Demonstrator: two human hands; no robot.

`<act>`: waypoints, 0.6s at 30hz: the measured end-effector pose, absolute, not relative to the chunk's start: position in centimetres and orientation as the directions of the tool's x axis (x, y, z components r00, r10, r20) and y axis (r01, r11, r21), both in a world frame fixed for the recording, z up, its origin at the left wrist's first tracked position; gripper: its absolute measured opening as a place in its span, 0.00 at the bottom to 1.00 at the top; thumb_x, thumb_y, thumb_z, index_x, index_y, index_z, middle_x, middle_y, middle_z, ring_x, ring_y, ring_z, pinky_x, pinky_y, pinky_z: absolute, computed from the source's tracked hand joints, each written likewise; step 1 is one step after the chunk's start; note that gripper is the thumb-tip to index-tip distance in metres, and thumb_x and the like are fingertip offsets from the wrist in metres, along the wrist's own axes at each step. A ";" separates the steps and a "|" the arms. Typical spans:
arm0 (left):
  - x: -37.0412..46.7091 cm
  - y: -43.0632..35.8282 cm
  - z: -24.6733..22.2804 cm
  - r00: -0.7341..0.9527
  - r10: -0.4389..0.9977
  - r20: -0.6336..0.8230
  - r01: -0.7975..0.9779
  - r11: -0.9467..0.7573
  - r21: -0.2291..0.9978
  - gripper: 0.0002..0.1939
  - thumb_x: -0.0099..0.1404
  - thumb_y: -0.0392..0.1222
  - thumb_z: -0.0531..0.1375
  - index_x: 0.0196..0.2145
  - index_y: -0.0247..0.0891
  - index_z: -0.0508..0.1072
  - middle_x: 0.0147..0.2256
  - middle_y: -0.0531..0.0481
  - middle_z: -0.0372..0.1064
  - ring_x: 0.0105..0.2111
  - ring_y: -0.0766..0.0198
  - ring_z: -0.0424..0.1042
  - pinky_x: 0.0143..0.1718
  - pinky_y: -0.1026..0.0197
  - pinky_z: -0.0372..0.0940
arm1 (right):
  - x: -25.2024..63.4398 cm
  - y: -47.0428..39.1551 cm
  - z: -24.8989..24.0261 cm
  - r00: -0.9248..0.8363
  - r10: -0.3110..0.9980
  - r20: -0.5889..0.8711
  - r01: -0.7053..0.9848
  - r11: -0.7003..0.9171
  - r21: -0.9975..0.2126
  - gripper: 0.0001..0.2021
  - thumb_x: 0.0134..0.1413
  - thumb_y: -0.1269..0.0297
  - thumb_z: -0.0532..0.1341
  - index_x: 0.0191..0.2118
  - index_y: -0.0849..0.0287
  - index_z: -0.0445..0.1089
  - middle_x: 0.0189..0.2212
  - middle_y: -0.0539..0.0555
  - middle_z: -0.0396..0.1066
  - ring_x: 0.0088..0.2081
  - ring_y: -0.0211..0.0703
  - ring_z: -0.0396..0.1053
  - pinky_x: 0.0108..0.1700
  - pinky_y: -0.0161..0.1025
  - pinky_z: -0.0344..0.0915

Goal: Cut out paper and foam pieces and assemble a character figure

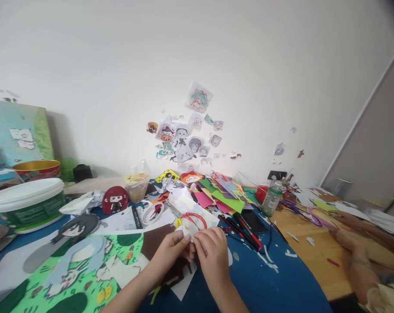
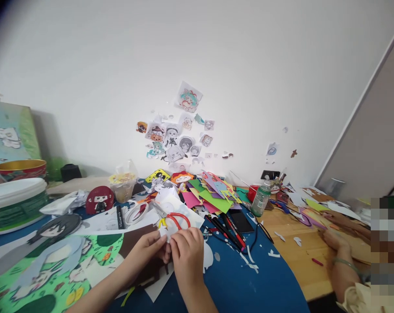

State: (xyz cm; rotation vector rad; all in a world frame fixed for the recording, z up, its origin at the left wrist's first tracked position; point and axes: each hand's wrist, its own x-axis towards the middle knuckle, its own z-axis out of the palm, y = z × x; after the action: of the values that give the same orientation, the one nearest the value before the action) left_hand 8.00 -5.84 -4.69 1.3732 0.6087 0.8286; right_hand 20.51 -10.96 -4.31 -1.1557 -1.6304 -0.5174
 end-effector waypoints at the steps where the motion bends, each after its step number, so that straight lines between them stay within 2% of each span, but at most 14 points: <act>1: 8.0 -5.9 -4.6 0.591 0.801 0.098 -0.143 -0.015 0.990 0.22 0.53 0.60 0.57 0.22 0.35 0.65 0.19 0.52 0.67 0.20 0.66 0.68 0.26 0.62 0.64 | 20.6 -10.9 -4.3 -0.016 0.437 0.899 0.871 0.448 -0.202 0.09 0.57 0.71 0.53 0.29 0.57 0.68 0.26 0.52 0.71 0.30 0.42 0.63 0.34 0.41 0.59; 7: 7.8 -6.2 -4.5 0.530 0.825 0.197 0.036 -0.254 0.967 0.19 0.57 0.56 0.55 0.21 0.37 0.65 0.19 0.52 0.68 0.22 0.64 0.68 0.27 0.63 0.63 | 21.0 -10.9 -4.1 -0.098 0.458 0.883 0.878 0.457 -0.139 0.07 0.54 0.73 0.55 0.28 0.58 0.68 0.23 0.51 0.71 0.28 0.42 0.63 0.35 0.42 0.59; 12: 7.6 -6.1 -5.0 0.477 0.819 0.318 0.212 -0.458 0.863 0.18 0.60 0.49 0.52 0.17 0.39 0.62 0.19 0.52 0.66 0.22 0.65 0.63 0.26 0.65 0.58 | 20.7 -10.6 -4.7 -0.087 0.484 0.871 0.892 0.428 -0.148 0.08 0.52 0.76 0.54 0.26 0.58 0.66 0.22 0.50 0.70 0.27 0.41 0.63 0.38 0.43 0.61; 18: 7.5 -6.0 -5.4 0.474 0.784 0.401 0.294 -0.570 0.767 0.17 0.62 0.45 0.50 0.17 0.39 0.59 0.19 0.54 0.62 0.22 0.66 0.58 0.25 0.65 0.53 | 20.4 -10.1 -5.2 -0.051 0.473 0.880 0.896 0.411 -0.169 0.10 0.49 0.77 0.52 0.24 0.57 0.63 0.19 0.50 0.66 0.25 0.40 0.63 0.37 0.42 0.64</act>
State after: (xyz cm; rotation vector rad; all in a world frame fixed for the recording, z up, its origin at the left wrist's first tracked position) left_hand 7.46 -6.00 -5.42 2.0987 0.8889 1.0160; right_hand 20.42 -10.08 -5.24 -1.2097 -1.6852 -0.5394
